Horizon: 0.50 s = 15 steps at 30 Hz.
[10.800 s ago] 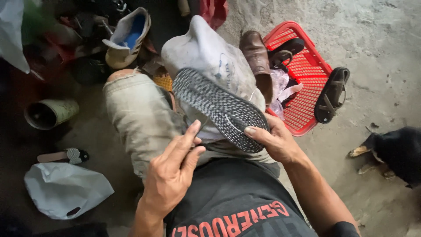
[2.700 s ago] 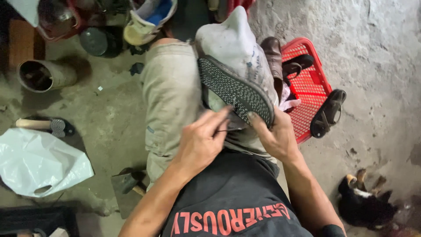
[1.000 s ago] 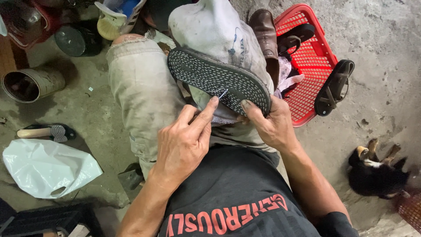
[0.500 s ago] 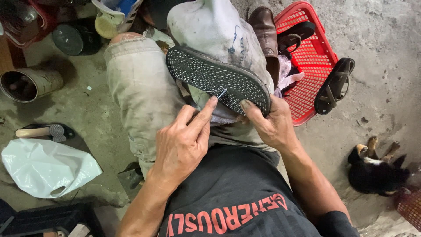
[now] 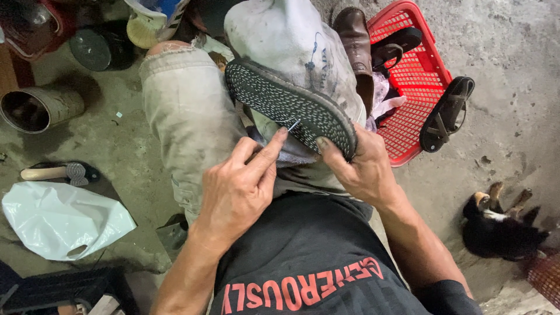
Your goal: The person sits on the floor and sews a shoe sole using a needle and thread. They repeatedly push the needle through the sole and pull the thread to secure stitches. A hammer is briefly picked up and set down, but the primary action is hand sewing.
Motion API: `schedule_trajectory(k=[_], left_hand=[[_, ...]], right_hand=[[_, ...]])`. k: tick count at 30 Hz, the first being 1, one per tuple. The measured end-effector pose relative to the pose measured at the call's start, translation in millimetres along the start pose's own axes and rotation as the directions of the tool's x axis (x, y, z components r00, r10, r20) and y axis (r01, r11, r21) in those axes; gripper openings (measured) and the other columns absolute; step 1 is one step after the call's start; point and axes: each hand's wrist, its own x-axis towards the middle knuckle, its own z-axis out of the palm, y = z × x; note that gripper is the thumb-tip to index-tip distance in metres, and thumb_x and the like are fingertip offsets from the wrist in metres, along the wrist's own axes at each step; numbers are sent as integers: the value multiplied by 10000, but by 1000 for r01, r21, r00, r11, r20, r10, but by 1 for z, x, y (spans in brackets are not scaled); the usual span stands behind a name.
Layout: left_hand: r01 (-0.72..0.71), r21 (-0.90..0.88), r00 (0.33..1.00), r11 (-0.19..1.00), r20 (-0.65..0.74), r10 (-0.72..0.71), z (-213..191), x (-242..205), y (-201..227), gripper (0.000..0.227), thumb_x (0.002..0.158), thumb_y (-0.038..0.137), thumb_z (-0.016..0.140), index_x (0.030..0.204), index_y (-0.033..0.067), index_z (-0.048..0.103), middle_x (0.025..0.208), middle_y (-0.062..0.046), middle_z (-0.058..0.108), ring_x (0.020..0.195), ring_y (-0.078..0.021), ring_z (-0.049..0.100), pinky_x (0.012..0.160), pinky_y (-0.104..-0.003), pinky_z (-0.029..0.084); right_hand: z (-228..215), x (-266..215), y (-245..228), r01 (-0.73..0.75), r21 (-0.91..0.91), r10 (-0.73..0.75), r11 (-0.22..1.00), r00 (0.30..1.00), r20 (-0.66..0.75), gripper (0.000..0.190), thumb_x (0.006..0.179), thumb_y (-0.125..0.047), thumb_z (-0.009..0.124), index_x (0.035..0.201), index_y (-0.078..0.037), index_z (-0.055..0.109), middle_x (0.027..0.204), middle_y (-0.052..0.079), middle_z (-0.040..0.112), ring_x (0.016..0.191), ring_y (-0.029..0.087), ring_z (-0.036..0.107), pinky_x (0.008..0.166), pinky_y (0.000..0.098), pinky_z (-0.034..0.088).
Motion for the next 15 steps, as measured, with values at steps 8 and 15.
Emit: schedule_trajectory(k=[8, 15], left_hand=[[-157, 111, 979, 981, 150, 140, -17, 8, -27, 448, 998, 134, 646, 1436, 226, 637, 895, 11, 527, 521, -217, 522, 436, -374, 474], [-231, 43, 967, 972, 120, 225, -28, 19, -45, 401, 965, 61, 646, 1344, 177, 708, 872, 17, 538, 686, -203, 593, 552, -363, 498]], right_hand=[[11, 0, -37, 244, -508, -181, 826, 969, 170, 216, 977, -223, 667, 1057, -30, 612, 907, 75, 625, 659, 301, 631, 623, 454, 505], [26, 3, -57, 177, -626, -47, 760, 975, 218, 432, 953, -400, 652, 1265, -113, 572, 1051, 43, 651, 649, 369, 690, 431, 540, 505]])
